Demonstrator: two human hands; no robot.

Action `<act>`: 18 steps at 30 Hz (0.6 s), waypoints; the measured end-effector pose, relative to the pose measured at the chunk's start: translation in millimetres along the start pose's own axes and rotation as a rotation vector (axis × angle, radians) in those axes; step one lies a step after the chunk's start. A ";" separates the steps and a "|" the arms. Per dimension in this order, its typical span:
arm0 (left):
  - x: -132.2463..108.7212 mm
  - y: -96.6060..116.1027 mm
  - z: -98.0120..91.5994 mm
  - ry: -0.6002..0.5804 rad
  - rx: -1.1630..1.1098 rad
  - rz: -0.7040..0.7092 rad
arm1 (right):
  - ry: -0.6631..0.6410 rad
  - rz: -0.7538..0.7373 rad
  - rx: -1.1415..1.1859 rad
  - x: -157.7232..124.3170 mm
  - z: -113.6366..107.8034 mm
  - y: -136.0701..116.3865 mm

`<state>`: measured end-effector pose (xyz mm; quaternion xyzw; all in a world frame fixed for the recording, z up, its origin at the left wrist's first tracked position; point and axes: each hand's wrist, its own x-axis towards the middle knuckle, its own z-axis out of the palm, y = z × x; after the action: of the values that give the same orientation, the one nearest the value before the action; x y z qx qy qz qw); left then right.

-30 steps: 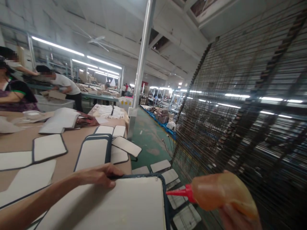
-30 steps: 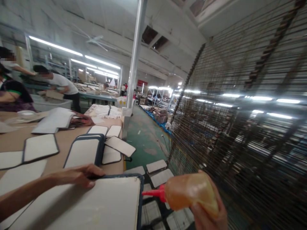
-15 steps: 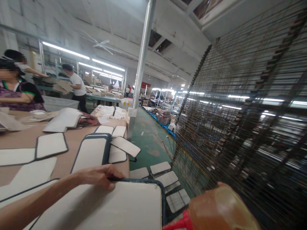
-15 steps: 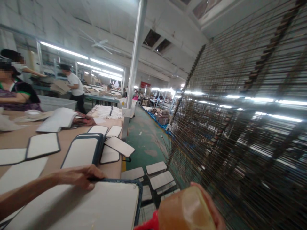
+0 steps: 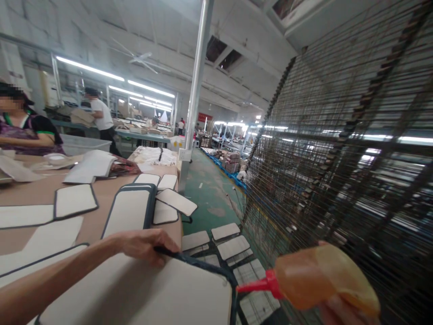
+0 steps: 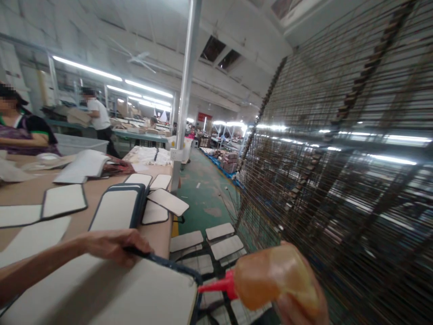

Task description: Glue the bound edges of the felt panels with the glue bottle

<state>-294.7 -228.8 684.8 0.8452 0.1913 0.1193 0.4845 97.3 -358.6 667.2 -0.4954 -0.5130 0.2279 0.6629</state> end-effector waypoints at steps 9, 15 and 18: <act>3.4 15.2 2.8 -0.167 -0.064 -0.117 | -0.045 -0.175 -0.020 4.6 16.7 -27.6; -0.4 14.9 4.7 -0.109 -0.119 -0.151 | -0.110 -0.097 -0.025 12.8 16.0 -35.2; 0.4 8.4 4.6 -0.073 -0.178 -0.177 | -0.109 -0.039 0.005 -1.0 8.5 -20.3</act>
<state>-290.8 -236.0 689.7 0.7824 0.2362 0.0616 0.5730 85.0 -364.0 684.7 -0.4706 -0.5574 0.2429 0.6394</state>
